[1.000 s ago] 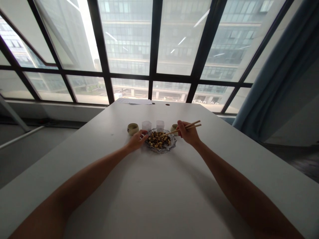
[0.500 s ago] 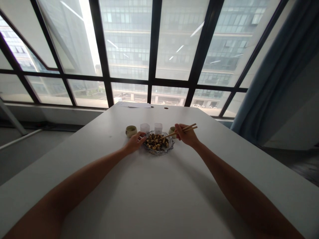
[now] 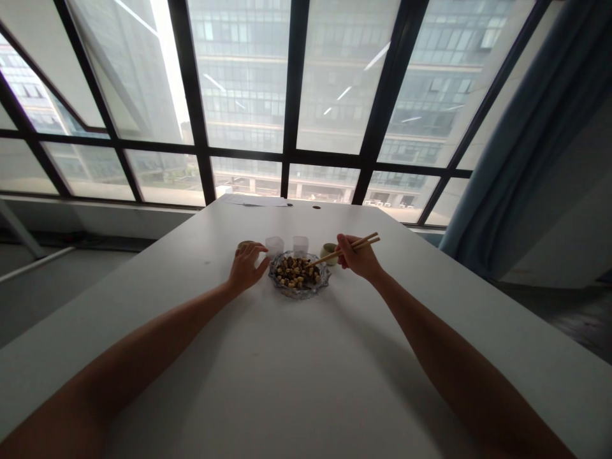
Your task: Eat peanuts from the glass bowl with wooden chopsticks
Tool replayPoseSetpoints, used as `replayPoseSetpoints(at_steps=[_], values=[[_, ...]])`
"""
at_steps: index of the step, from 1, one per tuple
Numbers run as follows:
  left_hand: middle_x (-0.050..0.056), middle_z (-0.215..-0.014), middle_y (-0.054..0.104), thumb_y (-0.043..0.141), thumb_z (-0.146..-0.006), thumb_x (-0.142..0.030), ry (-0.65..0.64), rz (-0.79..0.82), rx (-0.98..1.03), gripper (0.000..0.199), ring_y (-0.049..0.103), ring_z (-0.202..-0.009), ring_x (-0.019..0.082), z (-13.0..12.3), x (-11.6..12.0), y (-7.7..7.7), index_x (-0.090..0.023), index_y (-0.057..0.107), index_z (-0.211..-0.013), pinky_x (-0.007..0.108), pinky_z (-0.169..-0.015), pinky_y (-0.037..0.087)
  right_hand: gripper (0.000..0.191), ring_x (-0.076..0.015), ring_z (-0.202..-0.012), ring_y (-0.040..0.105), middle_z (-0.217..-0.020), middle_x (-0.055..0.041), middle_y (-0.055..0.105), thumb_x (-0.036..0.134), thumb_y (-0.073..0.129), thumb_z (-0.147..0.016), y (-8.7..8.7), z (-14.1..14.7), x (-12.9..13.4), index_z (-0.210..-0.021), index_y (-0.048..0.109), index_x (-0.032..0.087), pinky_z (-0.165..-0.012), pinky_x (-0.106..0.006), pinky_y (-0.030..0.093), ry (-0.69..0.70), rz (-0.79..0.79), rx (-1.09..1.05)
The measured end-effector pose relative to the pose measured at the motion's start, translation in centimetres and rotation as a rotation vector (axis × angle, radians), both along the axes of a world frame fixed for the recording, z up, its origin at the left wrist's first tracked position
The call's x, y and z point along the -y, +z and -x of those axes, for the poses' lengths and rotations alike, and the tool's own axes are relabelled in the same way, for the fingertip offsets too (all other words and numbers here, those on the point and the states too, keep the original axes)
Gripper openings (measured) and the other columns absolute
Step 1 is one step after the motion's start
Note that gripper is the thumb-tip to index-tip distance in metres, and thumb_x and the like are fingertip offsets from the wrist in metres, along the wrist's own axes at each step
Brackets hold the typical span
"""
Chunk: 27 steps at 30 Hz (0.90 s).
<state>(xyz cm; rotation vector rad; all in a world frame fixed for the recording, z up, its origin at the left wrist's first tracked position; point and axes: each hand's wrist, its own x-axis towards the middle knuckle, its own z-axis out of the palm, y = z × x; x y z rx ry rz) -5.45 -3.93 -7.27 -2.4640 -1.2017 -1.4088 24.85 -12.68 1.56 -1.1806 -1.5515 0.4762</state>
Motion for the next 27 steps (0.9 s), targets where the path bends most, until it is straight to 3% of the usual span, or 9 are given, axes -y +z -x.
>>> replayPoseSetpoints(at_steps=[2,5,9,14,21,27], values=[[0.012,-0.13,0.061,0.065,-0.085,-0.037,0.107,-0.014,0.004,0.033,0.052,-0.125,0.032,0.6,-0.6,0.0,-0.021,0.062,-0.114,0.048,-0.107,0.038,0.067,-0.0099,-0.031,0.047,-0.041,-0.0007,0.055,0.085,0.052,-0.075,-0.1,-0.1,-0.2,-0.062,0.056,0.019,-0.031,-0.021,0.035,-0.005,0.007,-0.008],[0.017,-0.146,0.049,0.077,-0.075,-0.043,0.228,0.072,0.061,0.066,0.043,-0.136,0.037,1.3,-2.0,-0.8,-0.021,0.05,-0.131,0.054,-0.11,0.034,0.068,-0.0099,-0.03,0.046,-0.04,-0.001,0.055,0.085,0.052,-0.075,-0.3,-0.2,-0.4,-0.061,0.056,0.019,-0.03,-0.021,0.035,-0.028,0.017,-0.02],[0.021,-0.147,0.048,0.079,-0.071,-0.048,0.253,0.283,0.161,0.089,0.045,-0.136,0.036,1.8,-4.0,-2.2,-0.017,0.037,-0.142,0.05,-0.11,0.039,0.067,-0.0101,-0.029,0.046,-0.04,-0.0012,0.055,0.084,0.054,-0.075,-0.7,-0.4,-0.6,-0.061,0.058,0.018,-0.029,-0.021,0.035,-0.062,0.02,-0.033],[0.022,-0.146,0.05,0.076,-0.074,-0.04,0.267,0.397,0.219,0.085,0.049,-0.135,0.032,1.8,-5.0,-2.4,-0.012,0.036,-0.143,0.041,-0.111,0.04,0.066,-0.0102,-0.033,0.05,-0.043,-0.0024,0.059,0.083,0.059,-0.072,-0.6,-0.7,-0.6,-0.062,0.059,0.018,-0.031,-0.02,0.037,-0.033,0.07,0.013],[0.018,-0.138,0.059,0.078,-0.07,-0.051,0.367,0.577,0.234,0.087,0.055,-0.131,0.035,2.0,-4.4,-1.5,-0.019,0.04,-0.142,0.044,-0.107,0.041,0.064,-0.0123,-0.037,0.055,-0.048,-0.0052,0.064,0.081,0.067,-0.066,0.1,-1.1,-0.1,-0.06,0.06,0.018,-0.032,-0.021,0.04,0.006,0.12,0.077],[0.013,-0.125,0.066,0.083,-0.063,-0.044,0.259,0.541,0.32,0.08,0.064,-0.114,0.028,2.1,-4.1,-1.5,-0.02,0.047,-0.131,0.036,-0.094,0.05,0.062,-0.0119,-0.036,0.055,-0.047,-0.0043,0.063,0.079,0.067,-0.068,0.1,-1.3,-0.1,-0.06,0.06,0.018,-0.032,-0.02,0.042,-0.009,0.091,0.046]])
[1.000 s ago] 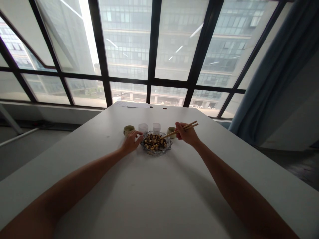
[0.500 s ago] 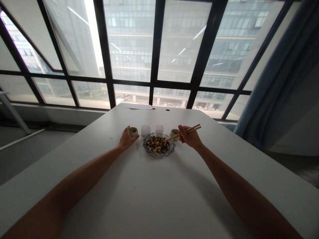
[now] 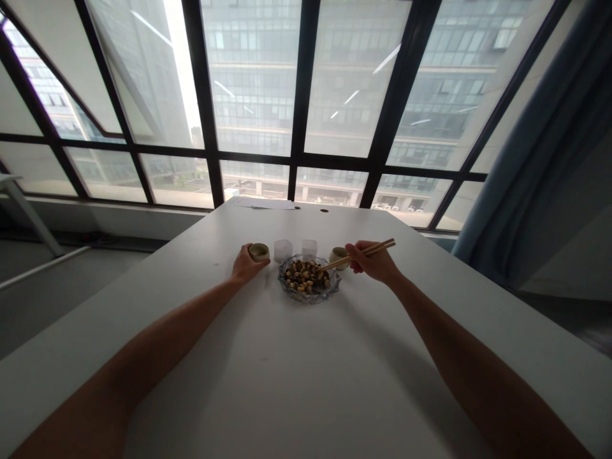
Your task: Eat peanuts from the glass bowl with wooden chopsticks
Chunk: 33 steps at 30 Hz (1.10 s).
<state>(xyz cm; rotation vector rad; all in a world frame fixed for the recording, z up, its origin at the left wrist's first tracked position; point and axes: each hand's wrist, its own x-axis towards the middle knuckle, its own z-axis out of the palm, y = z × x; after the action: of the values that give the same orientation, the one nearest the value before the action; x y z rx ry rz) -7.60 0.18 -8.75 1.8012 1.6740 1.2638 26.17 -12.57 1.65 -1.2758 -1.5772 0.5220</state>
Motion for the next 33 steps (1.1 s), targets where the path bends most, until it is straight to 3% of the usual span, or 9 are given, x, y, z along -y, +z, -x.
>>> replayPoseSetpoints(at_steps=[8,16,21,29,33], values=[[0.009,-0.116,0.065,0.08,-0.058,-0.027,-0.045,-0.191,0.04,0.074,0.066,-0.104,0.027,0.1,-0.1,-0.6,-0.021,0.048,-0.124,0.041,-0.091,0.053,0.061,-0.0135,-0.035,0.055,-0.046,-0.0046,0.063,0.078,0.066,-0.07,-0.1,0.1,-0.4,-0.06,0.06,0.018,-0.031,-0.023,0.042,-0.023,-0.038,-0.072],[0.009,-0.121,0.062,0.079,-0.059,-0.025,-0.088,-0.3,0.021,0.072,0.063,-0.109,0.028,-0.2,0.1,-0.4,-0.021,0.048,-0.124,0.042,-0.095,0.052,0.054,-0.0153,-0.045,0.061,-0.051,-0.0051,0.066,0.068,0.061,-0.084,1.1,1.0,1.4,-0.062,0.063,0.019,-0.044,-0.026,0.048,0.123,-0.141,0.244],[0.012,-0.127,0.059,0.08,-0.06,-0.024,-0.098,-0.335,0.002,0.076,0.06,-0.118,0.03,-0.2,0.0,-0.5,-0.018,0.048,-0.129,0.043,-0.103,0.049,0.055,-0.0145,-0.044,0.06,-0.05,-0.0048,0.065,0.067,0.059,-0.086,1.7,1.6,1.9,-0.06,0.063,0.019,-0.045,-0.025,0.047,0.159,-0.166,0.296],[0.013,-0.127,0.059,0.082,-0.059,-0.023,-0.094,-0.345,-0.028,0.077,0.059,-0.12,0.031,-0.2,-0.1,-0.5,-0.017,0.052,-0.13,0.045,-0.108,0.046,0.061,-0.0137,-0.033,0.053,-0.045,-0.0047,0.062,0.079,0.068,-0.069,0.6,1.4,0.0,-0.061,0.061,0.018,-0.031,-0.025,0.043,-0.066,-0.035,-0.207],[0.013,-0.126,0.059,0.082,-0.059,-0.025,-0.098,-0.341,-0.025,0.076,0.06,-0.118,0.03,-0.2,0.0,-0.4,-0.017,0.053,-0.129,0.045,-0.107,0.047,0.062,-0.0144,-0.032,0.053,-0.045,-0.0055,0.063,0.079,0.069,-0.065,0.4,0.9,-0.5,-0.061,0.062,0.018,-0.03,-0.026,0.043,-0.095,-0.002,-0.264]])
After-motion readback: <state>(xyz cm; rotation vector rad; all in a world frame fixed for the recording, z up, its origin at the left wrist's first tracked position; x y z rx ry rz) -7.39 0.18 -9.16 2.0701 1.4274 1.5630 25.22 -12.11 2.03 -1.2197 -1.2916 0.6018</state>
